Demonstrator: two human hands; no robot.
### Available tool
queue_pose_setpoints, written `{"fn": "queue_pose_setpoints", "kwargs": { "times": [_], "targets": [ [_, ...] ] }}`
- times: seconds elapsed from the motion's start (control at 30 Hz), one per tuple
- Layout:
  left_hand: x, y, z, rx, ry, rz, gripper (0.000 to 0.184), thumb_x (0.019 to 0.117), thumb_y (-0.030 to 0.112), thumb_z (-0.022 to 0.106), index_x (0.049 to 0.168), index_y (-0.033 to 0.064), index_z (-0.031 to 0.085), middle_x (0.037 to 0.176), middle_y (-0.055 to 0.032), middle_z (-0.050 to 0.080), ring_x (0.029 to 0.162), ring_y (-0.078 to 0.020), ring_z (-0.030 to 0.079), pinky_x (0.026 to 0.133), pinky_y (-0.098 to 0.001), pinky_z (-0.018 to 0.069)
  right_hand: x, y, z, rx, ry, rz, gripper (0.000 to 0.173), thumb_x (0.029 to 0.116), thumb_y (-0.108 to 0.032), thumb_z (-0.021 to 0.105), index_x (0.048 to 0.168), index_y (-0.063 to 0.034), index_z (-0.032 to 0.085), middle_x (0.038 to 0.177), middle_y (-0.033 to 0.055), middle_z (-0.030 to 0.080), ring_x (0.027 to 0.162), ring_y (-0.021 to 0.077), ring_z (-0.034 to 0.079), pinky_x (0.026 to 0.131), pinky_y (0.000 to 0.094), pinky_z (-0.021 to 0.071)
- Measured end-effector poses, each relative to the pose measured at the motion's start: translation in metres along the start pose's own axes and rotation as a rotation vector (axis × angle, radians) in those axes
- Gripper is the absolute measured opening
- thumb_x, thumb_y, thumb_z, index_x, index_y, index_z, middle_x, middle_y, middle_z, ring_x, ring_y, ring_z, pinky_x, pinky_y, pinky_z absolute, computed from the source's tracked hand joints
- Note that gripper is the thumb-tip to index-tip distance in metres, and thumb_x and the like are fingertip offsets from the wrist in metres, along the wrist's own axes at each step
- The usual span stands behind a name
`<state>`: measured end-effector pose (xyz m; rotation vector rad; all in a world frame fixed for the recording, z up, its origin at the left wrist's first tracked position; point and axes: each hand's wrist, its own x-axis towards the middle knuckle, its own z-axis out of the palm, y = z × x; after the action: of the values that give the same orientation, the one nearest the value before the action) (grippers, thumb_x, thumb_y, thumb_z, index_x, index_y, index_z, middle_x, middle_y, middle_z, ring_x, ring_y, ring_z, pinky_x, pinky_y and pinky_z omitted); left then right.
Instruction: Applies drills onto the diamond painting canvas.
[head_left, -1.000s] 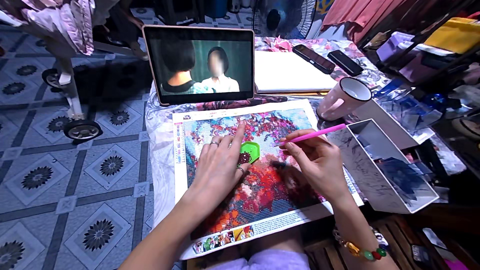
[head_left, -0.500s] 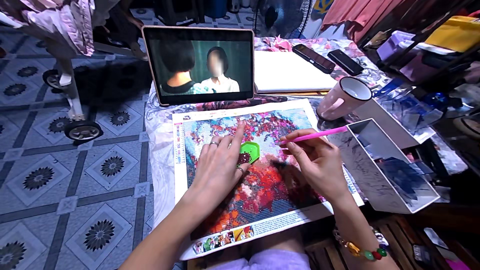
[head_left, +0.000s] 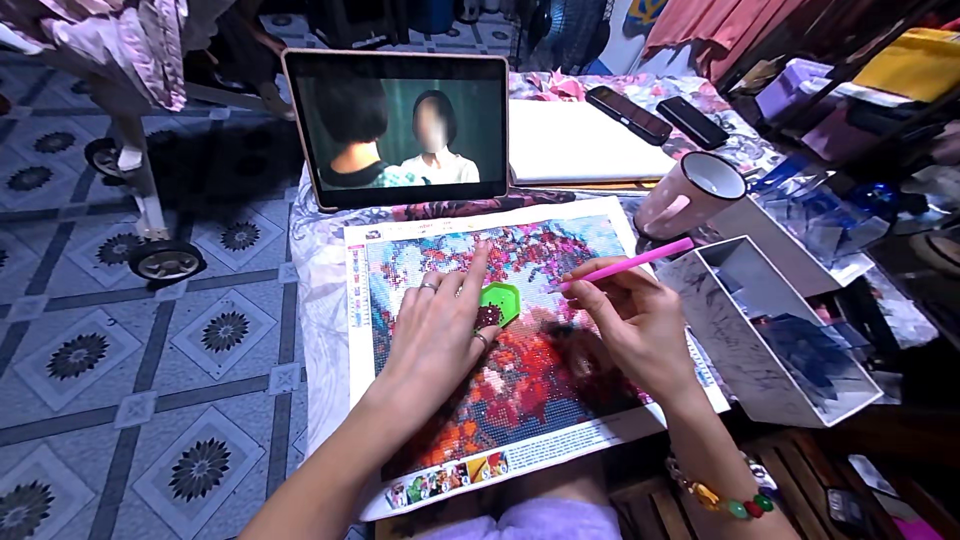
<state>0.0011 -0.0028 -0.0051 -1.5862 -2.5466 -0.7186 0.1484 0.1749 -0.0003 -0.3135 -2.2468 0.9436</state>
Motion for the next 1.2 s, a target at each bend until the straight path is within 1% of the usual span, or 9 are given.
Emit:
{"fn": "queue_pose_setpoints", "kwargs": {
  "times": [0.07, 0.17, 0.3, 0.37, 0.47, 0.6, 0.7, 0.87, 1.2],
  "targets": [
    [0.0003, 0.0001, 0.0002, 0.0, 0.0, -0.003, 0.093, 0.0836, 0.031, 0.084, 0.159, 0.0066, 0.036, 0.117, -0.0191, 0.068, 0.11, -0.0423, 0.063, 0.088, -0.0568, 0.0502, -0.0003, -0.0005, -0.0004, -0.009, 0.011, 0.008, 0.019, 0.1001, -0.021, 0.062, 0.111, -0.0063, 0.069, 0.1, -0.0007, 0.07, 0.084, 0.0008, 0.069, 0.074, 0.0191, 0.0606],
    [0.001, 0.0014, -0.0016, -0.01, -0.019, -0.02, 0.091, 0.0838, 0.031, 0.084, 0.158, 0.0063, 0.037, 0.128, -0.0205, 0.063, 0.112, -0.0422, 0.062, 0.088, -0.0576, 0.0506, -0.0001, -0.001, -0.0013, -0.017, 0.017, 0.015, 0.019, 0.0992, -0.022, 0.064, 0.11, -0.0078, 0.07, 0.1, -0.0008, 0.069, 0.082, 0.0004, 0.067, 0.071, 0.018, 0.0593],
    [0.0012, -0.001, 0.0003, 0.009, 0.015, -0.01, 0.077, 0.0866, 0.039, 0.08, 0.148, 0.0023, 0.051, 0.142, -0.0209, 0.051, 0.1, -0.0349, 0.065, 0.078, -0.0498, 0.0533, -0.0002, -0.0012, -0.0021, -0.024, 0.007, 0.017, 0.019, 0.0992, -0.022, 0.063, 0.11, -0.0081, 0.07, 0.1, -0.0016, 0.07, 0.083, -0.0004, 0.067, 0.072, 0.0177, 0.0586],
    [0.0008, -0.0004, -0.0004, 0.003, 0.008, -0.015, 0.07, 0.089, 0.039, 0.077, 0.143, -0.0001, 0.057, 0.145, -0.0203, 0.05, 0.107, -0.0364, 0.064, 0.083, -0.0513, 0.0533, -0.0001, -0.0017, -0.0022, -0.024, 0.004, 0.016, 0.019, 0.0995, -0.021, 0.063, 0.111, -0.0074, 0.07, 0.101, -0.0017, 0.07, 0.082, -0.001, 0.067, 0.073, 0.0173, 0.0586],
    [0.0004, -0.0004, 0.0001, -0.021, 0.017, -0.002, 0.055, 0.0904, 0.037, 0.076, 0.129, -0.0012, 0.067, 0.14, -0.0178, 0.056, 0.115, -0.0371, 0.061, 0.089, -0.0525, 0.0519, 0.0004, -0.0026, -0.0022, -0.031, 0.004, 0.012, 0.02, 0.1004, -0.021, 0.061, 0.112, -0.007, 0.07, 0.101, -0.0011, 0.07, 0.08, -0.0011, 0.067, 0.072, 0.0174, 0.0586],
    [0.0003, 0.0001, -0.0005, -0.032, 0.031, -0.006, 0.048, 0.0924, 0.038, 0.073, 0.121, -0.0003, 0.071, 0.129, -0.0172, 0.06, 0.107, -0.0345, 0.063, 0.085, -0.049, 0.0533, 0.001, -0.0024, -0.0014, -0.018, 0.005, 0.032, 0.02, 0.1008, -0.021, 0.06, 0.112, -0.0078, 0.07, 0.099, -0.0019, 0.07, 0.08, -0.0001, 0.067, 0.071, 0.0182, 0.0588],
    [0.0001, 0.0011, -0.0018, -0.042, 0.036, -0.018, 0.047, 0.0921, 0.037, 0.074, 0.121, 0.0003, 0.072, 0.124, -0.0167, 0.06, 0.101, -0.0319, 0.063, 0.081, -0.046, 0.0539, 0.0015, -0.0015, -0.0011, -0.002, 0.006, 0.025, 0.018, 0.1007, -0.019, 0.059, 0.112, -0.0081, 0.069, 0.098, -0.0036, 0.07, 0.079, -0.0012, 0.067, 0.069, 0.0173, 0.0585],
    [0.0, 0.0026, -0.0026, -0.057, 0.038, -0.043, 0.044, 0.094, 0.036, 0.072, 0.121, 0.0013, 0.074, 0.118, -0.0149, 0.061, 0.096, -0.0278, 0.063, 0.077, -0.0419, 0.0542, 0.0025, -0.0006, -0.0006, -0.022, 0.0, 0.006, 0.019, 0.1001, -0.021, 0.062, 0.111, -0.0075, 0.07, 0.101, -0.0012, 0.07, 0.083, -0.0001, 0.067, 0.074, 0.0182, 0.059],
    [0.0006, 0.0026, -0.0026, -0.094, 0.046, -0.079, 0.043, 0.0944, 0.035, 0.072, 0.122, 0.0018, 0.074, 0.11, -0.0145, 0.06, 0.095, -0.0282, 0.061, 0.077, -0.0415, 0.0539, 0.0035, 0.0031, 0.0024, -0.01, -0.025, 0.027, 0.019, 0.0997, -0.019, 0.062, 0.112, -0.0065, 0.07, 0.101, -0.0008, 0.07, 0.083, -0.0001, 0.068, 0.074, 0.0181, 0.0594]
  ]
}}
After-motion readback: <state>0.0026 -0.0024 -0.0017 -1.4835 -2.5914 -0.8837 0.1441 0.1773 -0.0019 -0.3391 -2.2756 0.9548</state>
